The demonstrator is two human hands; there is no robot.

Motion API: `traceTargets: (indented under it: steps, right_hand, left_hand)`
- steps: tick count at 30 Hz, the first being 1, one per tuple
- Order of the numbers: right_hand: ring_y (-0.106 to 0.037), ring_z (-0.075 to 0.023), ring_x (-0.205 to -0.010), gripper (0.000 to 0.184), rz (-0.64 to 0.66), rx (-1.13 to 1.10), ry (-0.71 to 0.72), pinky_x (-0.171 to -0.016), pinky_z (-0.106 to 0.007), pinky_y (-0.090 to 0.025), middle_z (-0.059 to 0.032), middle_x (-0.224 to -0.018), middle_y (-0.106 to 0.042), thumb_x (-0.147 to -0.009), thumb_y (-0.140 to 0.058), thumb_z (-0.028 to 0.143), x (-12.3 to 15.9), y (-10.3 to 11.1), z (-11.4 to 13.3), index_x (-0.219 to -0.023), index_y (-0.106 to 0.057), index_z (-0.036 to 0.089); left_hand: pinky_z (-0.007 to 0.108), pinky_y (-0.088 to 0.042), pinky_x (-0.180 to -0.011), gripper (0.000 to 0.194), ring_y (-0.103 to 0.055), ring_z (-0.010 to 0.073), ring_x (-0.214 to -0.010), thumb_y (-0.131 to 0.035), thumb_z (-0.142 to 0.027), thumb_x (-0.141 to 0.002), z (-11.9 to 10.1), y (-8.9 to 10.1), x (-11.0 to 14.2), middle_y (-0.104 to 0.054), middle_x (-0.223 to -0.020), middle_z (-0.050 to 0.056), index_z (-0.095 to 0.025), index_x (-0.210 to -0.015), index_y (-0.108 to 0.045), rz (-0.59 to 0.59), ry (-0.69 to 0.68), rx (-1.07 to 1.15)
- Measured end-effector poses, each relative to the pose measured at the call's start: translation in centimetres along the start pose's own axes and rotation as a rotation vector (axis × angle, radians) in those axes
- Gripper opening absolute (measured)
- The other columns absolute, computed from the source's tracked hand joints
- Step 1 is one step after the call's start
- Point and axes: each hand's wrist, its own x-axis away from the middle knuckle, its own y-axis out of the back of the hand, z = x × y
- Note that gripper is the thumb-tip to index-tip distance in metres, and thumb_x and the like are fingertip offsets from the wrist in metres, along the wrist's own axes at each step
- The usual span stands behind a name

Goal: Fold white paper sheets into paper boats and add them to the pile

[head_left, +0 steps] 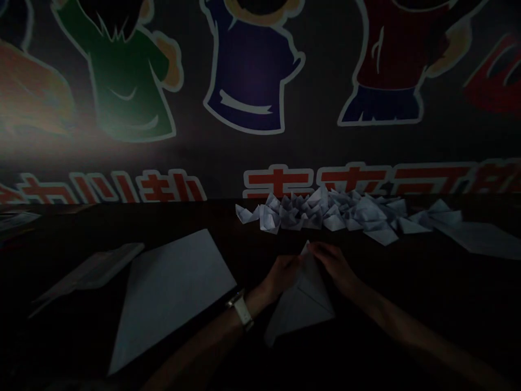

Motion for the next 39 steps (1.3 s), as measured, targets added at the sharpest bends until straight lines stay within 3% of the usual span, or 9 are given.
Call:
traceTargets:
  steps: [8,11,20,28,31,35,39]
  right_hand:
    - [-0.06,-0.0222,-0.072,0.032,0.047,-0.155,-0.124,-0.066,-0.031,-0.044,-0.0031,-0.069,-0.068,-0.054,-0.071,0.05,-0.1,-0.2,-0.7,-0.063,-0.07,0.019]
    - [-0.061,-0.0231,-0.07,0.031,0.103,-0.131,-0.127,-0.066,-0.032,-0.045,-0.0029,-0.067,-0.069,-0.056,-0.069,0.051,-0.4,-0.1,-1.2,-0.061,-0.07,0.02]
    - [-0.059,-0.022,-0.069,0.03,0.084,0.081,0.011,-0.064,-0.031,-0.042,-0.0021,-0.064,-0.067,-0.061,-0.066,0.05,-0.9,0.4,-1.3,-0.062,-0.07,0.02]
    - [-0.06,-0.0223,-0.074,0.025,0.244,0.073,-0.077,-0.071,-0.032,-0.043,-0.0019,-0.068,-0.069,-0.06,-0.065,0.044,-1.5,1.3,-1.3,-0.063,-0.071,0.019]
    - [-0.061,-0.0232,-0.077,0.025,0.202,0.11,-0.044,-0.074,-0.033,-0.043,-0.0026,-0.072,-0.07,-0.06,-0.066,0.043,-1.9,1.8,-1.2,-0.067,-0.072,0.02]
    - [-0.062,-0.0258,-0.08,0.026,0.046,0.151,0.002,-0.076,-0.036,-0.044,-0.0035,-0.075,-0.071,-0.058,-0.067,0.045,-2.9,3.2,-1.4,-0.068,-0.072,0.021]
    - [-0.062,-0.0261,-0.076,0.025,0.016,0.207,0.043,-0.074,-0.037,-0.045,-0.0034,-0.072,-0.071,-0.059,-0.066,0.045,-3.5,4.0,-1.8,-0.066,-0.072,0.021]
  left_hand:
    - [0.022,-0.019,-0.046,0.052,-0.027,0.0067,-0.051,-0.05,-0.063,-0.069,0.3,0.4,-0.1,-0.034,-0.053,-0.004,-0.014,-0.053,-0.045,0.03,0.003,-0.012]
    - [0.022,-0.018,-0.046,0.051,-0.025,0.0065,-0.049,-0.048,-0.061,-0.071,0.4,0.7,0.0,-0.032,-0.051,-0.004,-0.015,-0.051,-0.043,0.038,-0.006,-0.043]
    - [0.022,-0.017,-0.045,0.053,-0.023,0.0059,-0.049,-0.047,-0.063,-0.072,0.8,1.3,0.0,-0.03,-0.051,-0.005,-0.015,-0.051,-0.04,0.103,0.008,-0.102]
    - [0.024,-0.015,-0.045,0.048,-0.022,0.0069,-0.048,-0.05,-0.057,-0.074,1.1,1.2,0.2,-0.03,-0.05,-0.005,-0.015,-0.051,-0.045,0.146,0.019,-0.076]
    - [0.023,-0.018,-0.045,0.049,-0.026,0.0069,-0.048,-0.051,-0.059,-0.072,0.8,1.2,0.3,-0.036,-0.051,-0.004,-0.014,-0.054,-0.049,0.123,0.054,-0.04]
    - [0.021,-0.018,-0.043,0.053,-0.029,0.0066,-0.045,-0.052,-0.065,-0.067,0.7,1.5,0.2,-0.039,-0.05,-0.004,-0.013,-0.057,-0.051,0.134,0.185,-0.054]
    - [0.022,-0.014,-0.041,0.052,-0.023,0.0052,-0.043,-0.056,-0.064,-0.065,1.0,2.2,-0.2,-0.034,-0.046,-0.006,-0.014,-0.05,-0.048,0.134,0.155,-0.156]
